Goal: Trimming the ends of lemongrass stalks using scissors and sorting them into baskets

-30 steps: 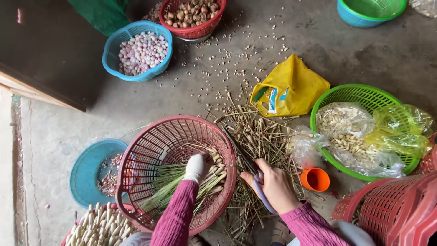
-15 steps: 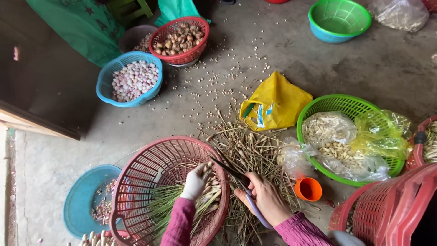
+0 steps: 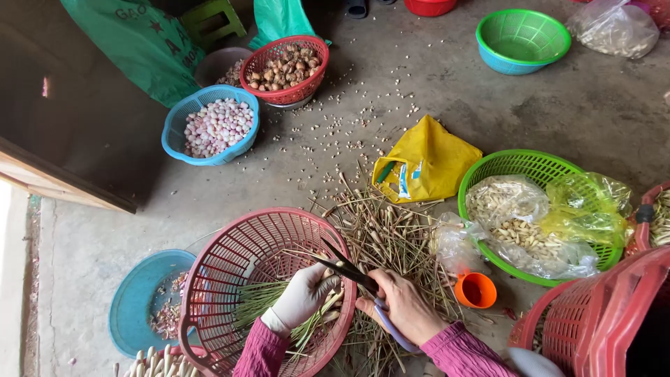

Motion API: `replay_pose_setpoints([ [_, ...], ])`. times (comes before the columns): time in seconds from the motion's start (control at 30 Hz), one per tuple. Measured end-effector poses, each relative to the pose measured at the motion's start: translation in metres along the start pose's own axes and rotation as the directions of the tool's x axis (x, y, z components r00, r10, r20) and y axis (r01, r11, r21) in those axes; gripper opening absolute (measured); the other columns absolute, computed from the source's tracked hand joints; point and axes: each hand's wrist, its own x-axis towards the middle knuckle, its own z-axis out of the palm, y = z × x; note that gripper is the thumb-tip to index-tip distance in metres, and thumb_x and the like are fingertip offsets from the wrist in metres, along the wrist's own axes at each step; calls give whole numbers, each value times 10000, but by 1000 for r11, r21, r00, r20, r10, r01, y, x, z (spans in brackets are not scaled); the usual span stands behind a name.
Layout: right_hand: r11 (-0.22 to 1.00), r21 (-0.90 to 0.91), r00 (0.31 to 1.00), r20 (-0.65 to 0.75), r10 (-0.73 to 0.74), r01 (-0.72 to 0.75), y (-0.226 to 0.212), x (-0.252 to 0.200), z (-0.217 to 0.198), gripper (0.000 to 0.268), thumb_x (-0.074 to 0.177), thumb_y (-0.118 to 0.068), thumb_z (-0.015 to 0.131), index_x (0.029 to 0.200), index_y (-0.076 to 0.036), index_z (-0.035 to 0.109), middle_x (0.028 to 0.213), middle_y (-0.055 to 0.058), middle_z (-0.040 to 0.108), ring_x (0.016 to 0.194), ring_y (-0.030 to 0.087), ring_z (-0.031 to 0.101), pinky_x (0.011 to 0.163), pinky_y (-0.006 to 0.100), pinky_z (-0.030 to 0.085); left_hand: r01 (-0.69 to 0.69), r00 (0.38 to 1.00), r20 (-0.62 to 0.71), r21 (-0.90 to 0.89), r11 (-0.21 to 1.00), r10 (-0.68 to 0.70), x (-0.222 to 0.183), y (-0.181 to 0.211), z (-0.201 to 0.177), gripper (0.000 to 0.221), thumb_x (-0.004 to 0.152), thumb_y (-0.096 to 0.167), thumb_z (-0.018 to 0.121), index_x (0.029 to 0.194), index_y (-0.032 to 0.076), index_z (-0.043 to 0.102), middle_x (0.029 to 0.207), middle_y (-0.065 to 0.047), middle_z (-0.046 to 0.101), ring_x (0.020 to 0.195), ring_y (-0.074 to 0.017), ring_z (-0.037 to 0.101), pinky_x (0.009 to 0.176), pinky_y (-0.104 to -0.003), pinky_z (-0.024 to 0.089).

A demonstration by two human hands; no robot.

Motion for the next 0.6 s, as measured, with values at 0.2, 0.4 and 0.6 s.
replay_pose_setpoints([
  [0.2,998,57,1000,-21,23,-22,25,9,21,323,938,-416,739,1006,-148,572,575,0,625,453,121,570,412,327,512,-23,999,-27,62,998,25,1,6,0,329,993,294,613,1227,81,703,1136,5,765,1054,-96,673,923,-294,560],
  [0.4,976,201,984,-140,111,-82,14,16,47,420,876,-517,763,882,-142,574,518,-54,608,341,80,527,296,250,449,148,966,-180,-208,967,-187,9,-8,8,355,899,191,842,797,149,505,744,51,460,688,-94,405,657,-265,383],
  [0.6,896,419,942,-337,3,147,-2,25,68,324,788,-108,825,1028,-102,607,882,43,769,768,223,768,774,345,646,52,887,-373,-506,861,-273,16,12,31,490,761,124,927,765,176,440,722,36,464,647,-97,407,600,-247,399],
])
